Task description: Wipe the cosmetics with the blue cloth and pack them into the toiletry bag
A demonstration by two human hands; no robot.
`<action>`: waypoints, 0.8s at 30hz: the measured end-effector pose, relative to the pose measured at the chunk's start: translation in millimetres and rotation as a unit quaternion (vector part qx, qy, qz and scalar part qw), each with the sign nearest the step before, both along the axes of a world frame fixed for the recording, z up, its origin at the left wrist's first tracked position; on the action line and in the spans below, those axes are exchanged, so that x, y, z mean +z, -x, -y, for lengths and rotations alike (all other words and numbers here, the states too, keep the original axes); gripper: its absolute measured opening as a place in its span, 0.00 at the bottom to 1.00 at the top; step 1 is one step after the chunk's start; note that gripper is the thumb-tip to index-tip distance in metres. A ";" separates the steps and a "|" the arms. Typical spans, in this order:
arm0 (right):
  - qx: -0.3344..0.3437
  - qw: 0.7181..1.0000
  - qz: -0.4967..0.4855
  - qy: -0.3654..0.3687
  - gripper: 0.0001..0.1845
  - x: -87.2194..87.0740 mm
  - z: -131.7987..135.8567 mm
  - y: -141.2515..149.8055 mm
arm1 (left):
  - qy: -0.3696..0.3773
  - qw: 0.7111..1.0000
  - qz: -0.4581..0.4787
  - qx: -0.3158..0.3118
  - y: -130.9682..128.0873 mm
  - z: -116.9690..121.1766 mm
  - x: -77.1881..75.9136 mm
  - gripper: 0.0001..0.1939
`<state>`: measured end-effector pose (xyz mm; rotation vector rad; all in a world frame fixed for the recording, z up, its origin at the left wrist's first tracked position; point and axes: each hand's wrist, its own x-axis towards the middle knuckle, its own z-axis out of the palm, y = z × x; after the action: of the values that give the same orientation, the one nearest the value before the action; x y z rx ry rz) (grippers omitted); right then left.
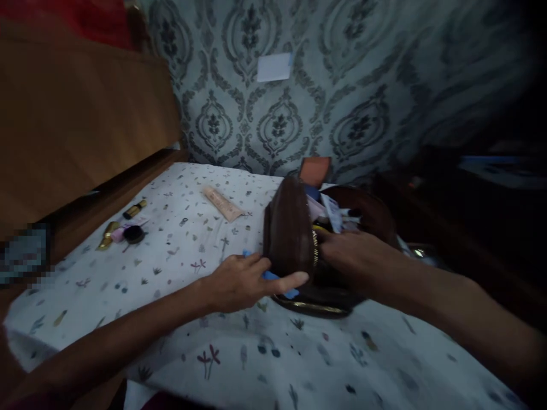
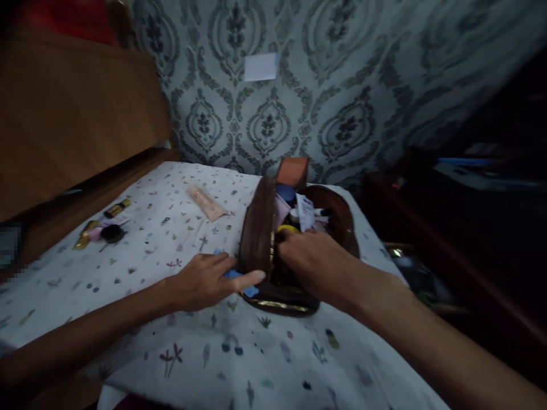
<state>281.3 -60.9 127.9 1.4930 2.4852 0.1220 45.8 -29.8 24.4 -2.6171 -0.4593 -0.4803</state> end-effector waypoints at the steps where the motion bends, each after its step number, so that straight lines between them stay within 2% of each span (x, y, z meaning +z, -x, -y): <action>1: -0.010 1.000 0.011 0.022 0.15 5.7 1.9 2.8 | -0.003 1.000 0.011 -0.010 0.0 0.4 0.6 0.35; 4: -0.033 0.997 0.034 0.052 0.15 19.5 5.7 10.5 | -0.008 0.999 0.038 -0.034 0.1 0.9 3.1 0.35; 7: -0.034 0.996 0.045 0.064 0.13 24.3 6.9 11.9 | -0.007 0.997 0.048 -0.057 0.6 0.2 3.1 0.35; 14: -0.017 0.997 -0.027 0.067 0.11 24.8 7.1 1.4 | 0.003 0.996 0.073 -0.060 1.1 0.2 -4.6 0.36; 20: -0.011 0.991 -0.103 0.085 0.12 22.4 3.7 -5.5 | 0.009 0.995 0.074 -0.065 0.3 0.3 -1.5 0.35; 24: 0.013 0.990 -0.139 0.037 0.10 21.3 6.0 -11.4 | 0.021 0.994 0.069 -0.085 5.5 -0.6 -0.8 0.34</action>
<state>292.7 -66.9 149.2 1.5392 2.6892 -0.1850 40.2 -29.3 23.7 -2.6871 -0.2922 -0.7191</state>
